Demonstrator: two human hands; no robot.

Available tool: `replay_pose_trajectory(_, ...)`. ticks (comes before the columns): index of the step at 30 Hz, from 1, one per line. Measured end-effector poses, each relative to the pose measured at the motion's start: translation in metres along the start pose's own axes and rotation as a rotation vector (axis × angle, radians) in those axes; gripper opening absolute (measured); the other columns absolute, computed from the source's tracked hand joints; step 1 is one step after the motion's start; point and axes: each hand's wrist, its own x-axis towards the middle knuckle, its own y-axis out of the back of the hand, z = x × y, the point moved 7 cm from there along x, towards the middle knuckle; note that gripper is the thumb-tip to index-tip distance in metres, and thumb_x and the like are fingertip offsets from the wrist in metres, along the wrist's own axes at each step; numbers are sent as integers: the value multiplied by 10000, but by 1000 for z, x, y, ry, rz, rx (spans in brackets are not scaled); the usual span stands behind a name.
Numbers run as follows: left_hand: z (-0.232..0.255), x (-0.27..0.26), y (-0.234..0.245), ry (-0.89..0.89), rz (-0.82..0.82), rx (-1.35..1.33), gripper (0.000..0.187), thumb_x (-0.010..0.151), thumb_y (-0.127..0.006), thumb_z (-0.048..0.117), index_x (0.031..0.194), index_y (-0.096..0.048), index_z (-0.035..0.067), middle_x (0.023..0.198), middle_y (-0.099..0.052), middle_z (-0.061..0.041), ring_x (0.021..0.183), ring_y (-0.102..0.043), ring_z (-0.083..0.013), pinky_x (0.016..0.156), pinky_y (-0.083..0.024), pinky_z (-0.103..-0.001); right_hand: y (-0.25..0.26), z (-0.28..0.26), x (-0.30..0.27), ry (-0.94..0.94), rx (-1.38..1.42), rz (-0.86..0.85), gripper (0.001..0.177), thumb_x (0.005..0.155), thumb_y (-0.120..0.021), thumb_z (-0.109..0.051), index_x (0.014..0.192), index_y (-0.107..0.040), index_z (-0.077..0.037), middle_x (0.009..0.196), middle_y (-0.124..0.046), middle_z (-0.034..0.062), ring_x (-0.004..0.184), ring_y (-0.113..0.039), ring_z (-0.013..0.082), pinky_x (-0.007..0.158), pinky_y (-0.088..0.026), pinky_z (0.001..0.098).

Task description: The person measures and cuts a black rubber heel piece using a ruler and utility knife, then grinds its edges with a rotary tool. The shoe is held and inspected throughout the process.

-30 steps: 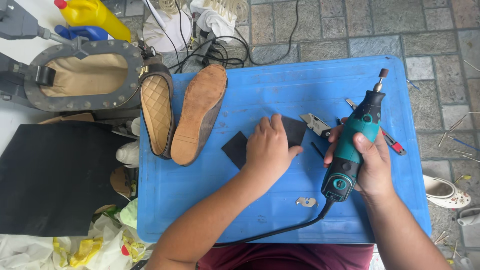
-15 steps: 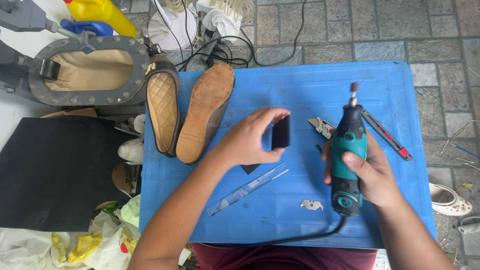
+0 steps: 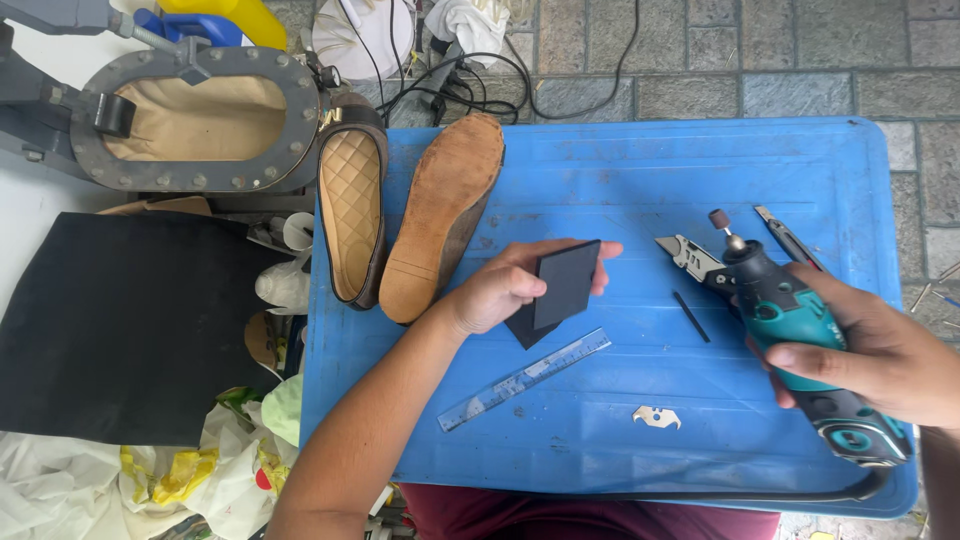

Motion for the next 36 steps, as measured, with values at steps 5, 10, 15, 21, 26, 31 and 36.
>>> replay_pose_trajectory(5,-8,0,1,40,5,31,786,855,-571,204,1608,-455,7,1327,-637,-129,1278,-599,-242,1129,-486,-353,-6,3,-2,-87,-190,61,520,848,-808,-163,1292,-564,-43,832,-635,120,637,-720,224,522,-602,364)
replay_pose_trajectory(10,0,0,11,-65,78,217,757,905,-658,216,1594,-400,41,1454,-592,-126,1362,-578,-220,1158,-485,-371,-39,-14,7,-108,-336,59,613,801,-826,-277,1331,-585,-85,744,-662,90,643,-671,190,540,-586,336)
replay_pose_trajectory(15,-10,5,17,-58,201,147,538,1058,-516,188,1578,-506,48,1460,-669,-160,1330,-664,-207,1180,-510,-349,-42,-25,8,-168,-444,173,693,819,-824,-307,1403,-524,-85,714,-669,91,651,-680,187,569,-566,328)
replay_pose_trajectory(21,13,5,3,-297,531,1090,362,1020,-666,126,1381,-658,100,1295,-694,-85,1088,-722,-190,928,-596,-303,-57,-43,6,135,-315,336,612,811,-817,-206,1313,-532,-1,884,-680,78,764,-652,124,624,-533,276)
replay_pose_trajectory(26,25,9,-2,-393,620,1113,348,956,-733,67,1302,-704,91,1231,-721,-90,1091,-738,-206,923,-614,-302,-77,-62,6,128,-451,515,635,741,-825,-211,1285,-571,-7,713,-714,100,614,-634,110,559,-516,275)
replay_pose_trajectory(31,23,8,3,-343,683,1111,320,938,-745,60,1257,-730,79,1210,-751,-89,1054,-764,-208,896,-613,-294,-92,-82,17,128,-568,520,723,761,-835,-256,1402,-587,-32,771,-726,160,430,-666,162,484,-528,319)
replay_pose_trajectory(36,22,7,5,-313,697,1066,289,935,-743,62,1224,-739,55,1177,-767,-96,1012,-773,-188,847,-621,-280,-100,-102,20,220,-630,550,748,746,-830,-278,1401,-580,-19,846,-746,186,447,-691,190,492,-555,345)
